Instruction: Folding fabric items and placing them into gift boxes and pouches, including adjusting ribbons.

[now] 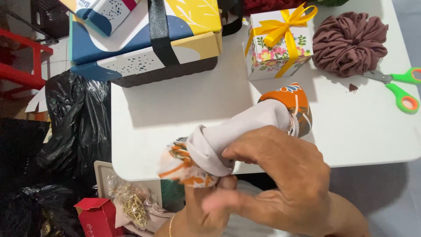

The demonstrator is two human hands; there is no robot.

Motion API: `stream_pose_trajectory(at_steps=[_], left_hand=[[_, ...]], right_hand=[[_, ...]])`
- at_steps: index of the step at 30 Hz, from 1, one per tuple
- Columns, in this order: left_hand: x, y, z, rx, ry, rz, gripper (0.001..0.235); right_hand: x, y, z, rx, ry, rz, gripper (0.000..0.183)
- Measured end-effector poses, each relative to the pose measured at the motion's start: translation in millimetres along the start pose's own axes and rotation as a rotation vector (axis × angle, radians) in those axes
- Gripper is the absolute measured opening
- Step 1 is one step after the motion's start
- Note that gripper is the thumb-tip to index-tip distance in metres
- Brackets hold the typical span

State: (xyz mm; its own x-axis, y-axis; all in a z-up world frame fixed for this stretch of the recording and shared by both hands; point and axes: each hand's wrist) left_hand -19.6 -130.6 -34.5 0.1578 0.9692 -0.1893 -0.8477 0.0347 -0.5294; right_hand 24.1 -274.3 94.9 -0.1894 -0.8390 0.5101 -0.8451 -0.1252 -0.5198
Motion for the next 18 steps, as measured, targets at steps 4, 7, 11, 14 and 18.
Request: stream_pose_trajectory(at_steps=[4, 7, 11, 14, 18], left_hand=[[9.4, -20.5, 15.2, 0.039, -0.162, -0.155, 0.026], [22.6, -3.4, -10.1, 0.279, 0.157, 0.081, 0.038], [14.3, -38.1, -9.2, 0.416, 0.847, 0.527, 0.032], [14.9, -47.4, -18.4, 0.619, 0.945, 0.595, 0.039], [16.7, -34.4, -28.5, 0.557, 0.873, 0.548, 0.031]], right_hand=[[-1.1, 7.3, 4.9, -0.118, -0.094, -0.037, 0.017], [1.9, 21.8, 20.5, -0.481, -0.269, 0.035, 0.008], [4.5, 24.4, 60.2, -0.782, -0.892, 0.495, 0.011], [14.8, 28.5, 81.4, -0.751, -0.843, 0.56, 0.018], [11.5, 33.6, 85.1, -1.003, -0.349, 0.634, 0.019]])
Point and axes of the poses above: each hand's wrist, its own y-axis away from the middle knuckle, its own x-axis out of the back of the hand, z = x × y, and after that the axes turned 6 degrees about -x, right-handed
